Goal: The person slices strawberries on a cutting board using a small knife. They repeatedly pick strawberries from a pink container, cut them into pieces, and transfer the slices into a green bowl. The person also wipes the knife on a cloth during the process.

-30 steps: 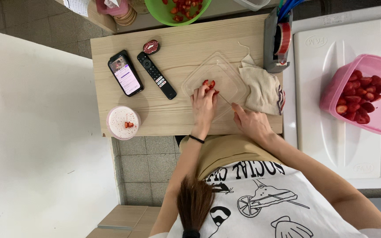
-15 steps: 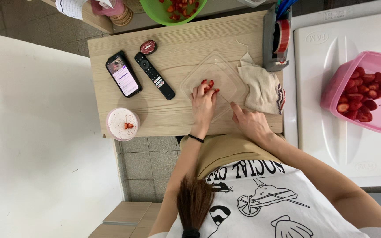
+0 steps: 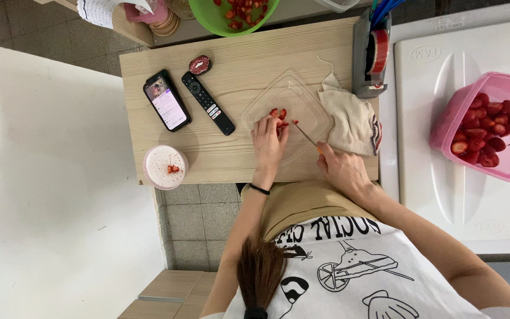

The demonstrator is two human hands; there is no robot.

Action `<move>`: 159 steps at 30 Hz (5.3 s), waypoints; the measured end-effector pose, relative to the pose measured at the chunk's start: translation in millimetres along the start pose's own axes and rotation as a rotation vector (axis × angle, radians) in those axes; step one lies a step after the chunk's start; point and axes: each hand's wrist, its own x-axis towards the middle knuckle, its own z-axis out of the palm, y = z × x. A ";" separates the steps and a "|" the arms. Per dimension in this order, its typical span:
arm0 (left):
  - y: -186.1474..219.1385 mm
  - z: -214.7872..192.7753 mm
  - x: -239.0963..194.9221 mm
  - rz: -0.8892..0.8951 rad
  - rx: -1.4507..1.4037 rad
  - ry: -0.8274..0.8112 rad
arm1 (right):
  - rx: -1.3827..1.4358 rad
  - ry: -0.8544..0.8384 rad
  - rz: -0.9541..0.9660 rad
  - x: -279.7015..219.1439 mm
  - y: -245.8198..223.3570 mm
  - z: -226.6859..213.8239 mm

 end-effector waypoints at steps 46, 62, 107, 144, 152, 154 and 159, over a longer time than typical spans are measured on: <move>4.6 -80.8 12.5 -0.100 -0.114 -0.234 | 0.043 0.191 -0.224 21.6 43.5 19.8; 305.7 61.9 38.8 1.278 -0.160 -0.432 | 0.415 0.281 0.085 -43.2 116.6 103.0; 44.8 -84.0 29.4 -0.112 -0.630 0.024 | 0.321 0.218 -0.145 12.1 39.1 -24.6; -5.5 -36.7 -5.5 -0.123 -0.627 -0.028 | 0.107 0.204 -0.215 20.4 -27.8 29.0; -7.9 -25.2 -9.7 -0.113 -0.561 0.000 | 0.071 0.209 -0.235 22.7 -28.1 32.1; -11.4 -20.5 -11.7 -0.103 -0.569 0.016 | 0.041 0.220 -0.248 22.5 -29.2 33.6; -15.5 -14.3 -11.0 -0.077 -0.575 0.037 | 0.001 0.229 -0.267 28.2 -30.6 42.3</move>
